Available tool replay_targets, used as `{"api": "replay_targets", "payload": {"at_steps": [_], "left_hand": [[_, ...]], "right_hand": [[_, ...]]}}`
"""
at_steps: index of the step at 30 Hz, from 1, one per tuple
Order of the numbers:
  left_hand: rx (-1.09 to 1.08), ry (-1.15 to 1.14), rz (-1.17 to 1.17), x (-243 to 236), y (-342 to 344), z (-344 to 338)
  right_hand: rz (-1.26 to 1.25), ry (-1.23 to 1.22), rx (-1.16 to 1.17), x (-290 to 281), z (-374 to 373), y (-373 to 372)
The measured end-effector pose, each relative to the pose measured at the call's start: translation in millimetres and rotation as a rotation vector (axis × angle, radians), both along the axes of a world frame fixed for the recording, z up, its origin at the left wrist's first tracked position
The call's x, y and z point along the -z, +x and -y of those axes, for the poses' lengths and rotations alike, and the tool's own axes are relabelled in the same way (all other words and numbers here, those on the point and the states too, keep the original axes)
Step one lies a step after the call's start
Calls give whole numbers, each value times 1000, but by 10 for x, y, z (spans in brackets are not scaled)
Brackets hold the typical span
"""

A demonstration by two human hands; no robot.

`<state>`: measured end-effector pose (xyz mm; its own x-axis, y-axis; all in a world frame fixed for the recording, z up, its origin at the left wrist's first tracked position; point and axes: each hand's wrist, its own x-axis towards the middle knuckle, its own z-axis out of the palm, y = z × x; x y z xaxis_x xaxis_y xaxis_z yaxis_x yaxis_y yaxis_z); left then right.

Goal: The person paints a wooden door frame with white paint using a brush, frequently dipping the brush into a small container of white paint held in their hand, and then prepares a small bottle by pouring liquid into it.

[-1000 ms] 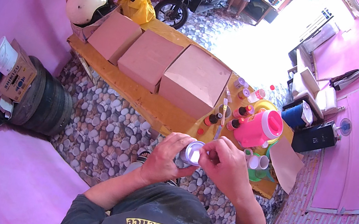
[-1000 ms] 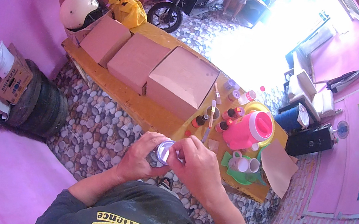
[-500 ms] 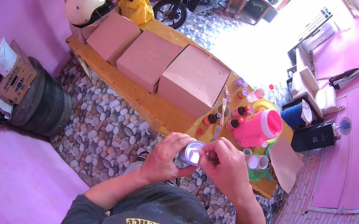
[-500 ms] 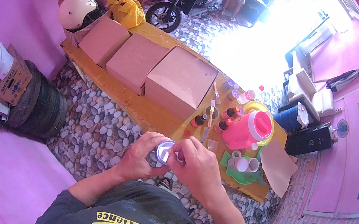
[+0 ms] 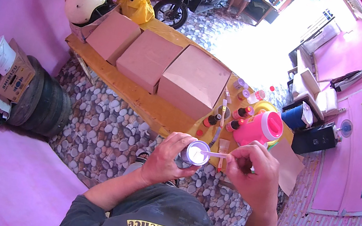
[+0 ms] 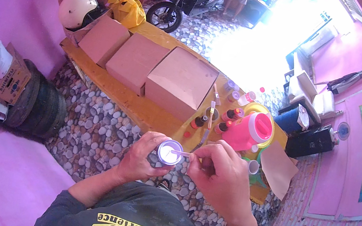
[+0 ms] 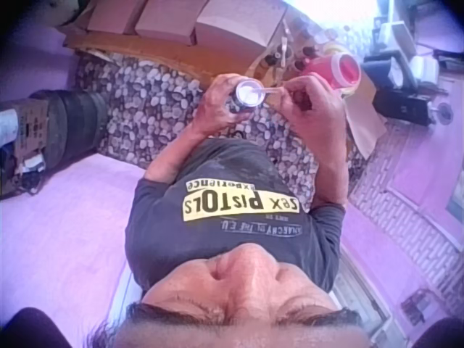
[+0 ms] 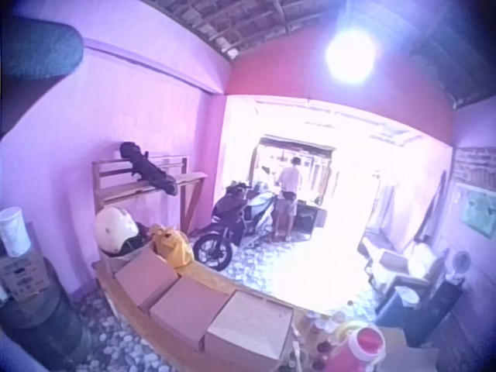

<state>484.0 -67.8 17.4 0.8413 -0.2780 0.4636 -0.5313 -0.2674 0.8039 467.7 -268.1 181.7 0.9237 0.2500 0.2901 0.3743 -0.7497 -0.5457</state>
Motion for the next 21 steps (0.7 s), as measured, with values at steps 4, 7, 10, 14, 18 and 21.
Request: {"api": "replay_targets", "payload": {"at_steps": [4,7,10,14,18,21], "left_hand": [[-4,22,4,-12,3,-2],[6,34,13,-22,20,-1],[1,39,19,-20,15,-11],[9,36,16,-12,20,-8],[10,35,15,-8,21,-11],[17,-7,-49,-22,7,-14]], "right_hand": [[33,-17,31,-170,9,-33],[66,7,86,-261,-21,-64],[113,24,81,-297,-17,-66],[136,-8,60,-378,-13,-96],[105,5,47,-379,-25,-110],[90,-21,-2,-239,-47,-58]]}}
